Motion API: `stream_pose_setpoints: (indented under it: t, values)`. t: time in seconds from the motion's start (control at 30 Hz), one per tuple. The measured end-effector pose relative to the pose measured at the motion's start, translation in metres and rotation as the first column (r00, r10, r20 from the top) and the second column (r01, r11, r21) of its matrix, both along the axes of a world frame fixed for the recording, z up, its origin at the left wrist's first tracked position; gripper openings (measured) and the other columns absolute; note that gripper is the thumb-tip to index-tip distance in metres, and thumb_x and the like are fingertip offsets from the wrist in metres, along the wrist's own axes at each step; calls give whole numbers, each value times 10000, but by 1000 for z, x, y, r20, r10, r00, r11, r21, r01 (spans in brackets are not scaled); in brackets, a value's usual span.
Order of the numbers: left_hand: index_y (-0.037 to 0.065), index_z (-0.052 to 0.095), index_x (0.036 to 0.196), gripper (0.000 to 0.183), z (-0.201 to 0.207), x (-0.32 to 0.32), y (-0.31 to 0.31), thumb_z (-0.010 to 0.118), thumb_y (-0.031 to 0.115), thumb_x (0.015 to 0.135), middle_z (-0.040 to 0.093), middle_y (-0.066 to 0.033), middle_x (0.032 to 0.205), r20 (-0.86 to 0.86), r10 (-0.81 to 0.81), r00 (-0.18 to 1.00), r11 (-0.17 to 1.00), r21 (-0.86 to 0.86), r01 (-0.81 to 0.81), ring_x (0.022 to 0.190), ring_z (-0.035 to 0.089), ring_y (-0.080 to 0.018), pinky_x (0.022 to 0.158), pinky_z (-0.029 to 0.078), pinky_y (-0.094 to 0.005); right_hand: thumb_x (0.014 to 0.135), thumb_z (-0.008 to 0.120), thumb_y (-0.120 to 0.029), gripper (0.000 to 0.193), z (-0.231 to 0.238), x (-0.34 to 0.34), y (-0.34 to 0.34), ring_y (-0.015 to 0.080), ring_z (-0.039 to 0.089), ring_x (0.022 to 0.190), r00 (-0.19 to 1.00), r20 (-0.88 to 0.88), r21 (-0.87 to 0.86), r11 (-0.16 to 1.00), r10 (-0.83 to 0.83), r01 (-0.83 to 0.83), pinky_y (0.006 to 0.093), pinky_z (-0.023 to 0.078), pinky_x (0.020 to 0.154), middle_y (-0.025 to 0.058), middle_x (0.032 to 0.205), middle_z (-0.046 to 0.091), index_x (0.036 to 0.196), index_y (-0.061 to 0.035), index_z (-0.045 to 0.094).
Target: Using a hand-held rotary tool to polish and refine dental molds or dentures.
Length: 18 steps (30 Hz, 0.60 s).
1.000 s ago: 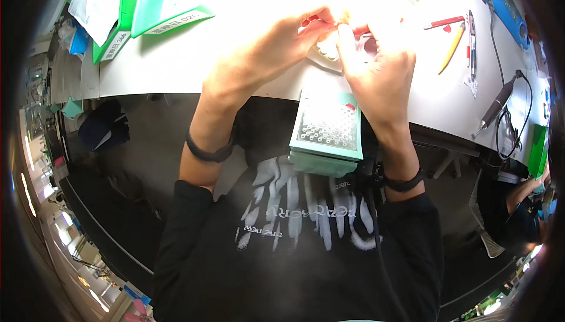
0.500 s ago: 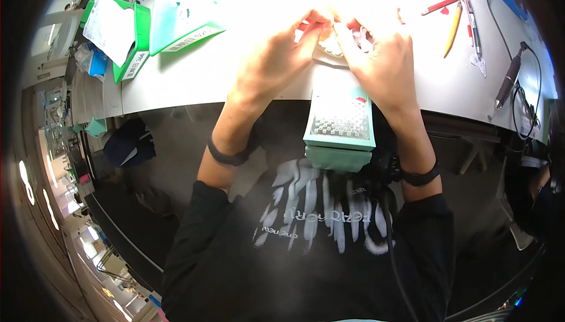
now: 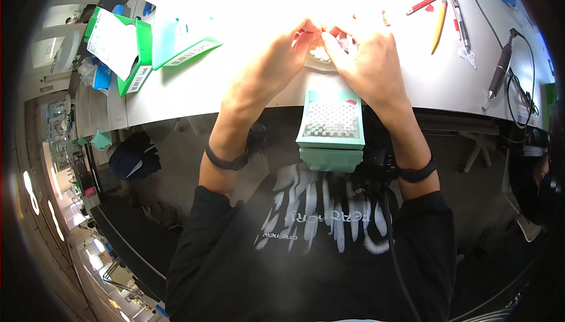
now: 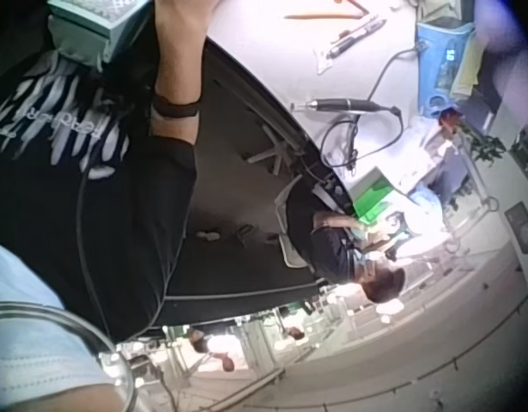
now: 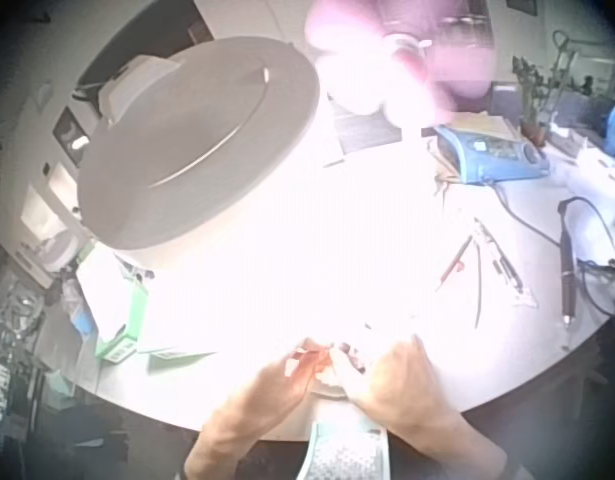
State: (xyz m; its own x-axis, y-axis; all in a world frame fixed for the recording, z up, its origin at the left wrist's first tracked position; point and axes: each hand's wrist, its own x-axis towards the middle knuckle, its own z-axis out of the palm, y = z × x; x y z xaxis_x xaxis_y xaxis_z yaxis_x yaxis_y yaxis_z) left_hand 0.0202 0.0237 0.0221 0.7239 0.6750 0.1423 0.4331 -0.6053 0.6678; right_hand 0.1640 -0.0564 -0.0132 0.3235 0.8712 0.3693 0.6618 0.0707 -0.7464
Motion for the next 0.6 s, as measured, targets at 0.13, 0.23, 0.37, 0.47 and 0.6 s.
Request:
stream_pose_setpoints:
  t: [0.13,0.23,0.37,0.47,0.6]
  values:
    - [34,636,965,120,4,-3,-9,614,124,889,708,-67,834,-27,101,994,994,30,-101,787,672,-139,680,499,-240,791,642,-146,171,1,-1,-1,298,564,689,999,44,26,1000,-1,0,392,440,783,141,716,624,853,13,647]
    - [22,633,949,122,0,-3,-4,612,126,889,704,-74,830,-19,86,996,996,27,-85,776,665,-143,680,494,-241,787,644,-142,176,-6,0,1,304,572,700,1000,27,-85,996,1,1,397,444,760,145,738,627,860,18,645]
    - [7,614,910,108,3,8,7,591,111,894,689,-83,817,-81,-74,994,997,13,76,758,636,-154,696,488,-275,819,608,-181,253,-8,4,3,384,565,573,1000,8,58,998,-5,5,419,457,577,231,600,570,739,57,645]
    - [-6,592,887,93,4,12,11,576,85,893,663,-82,795,-88,-114,989,993,-20,113,755,607,-159,698,481,-305,820,613,-202,281,-10,5,2,374,562,556,1000,7,70,997,-17,17,411,458,557,231,589,567,736,63,648]
    - [-1,597,897,84,-6,10,10,579,80,886,657,-79,794,-52,-167,985,957,232,174,757,603,-157,682,478,-300,788,639,-171,194,-12,4,1,291,572,688,1000,-22,-88,996,4,-6,388,430,756,139,697,623,836,16,656]
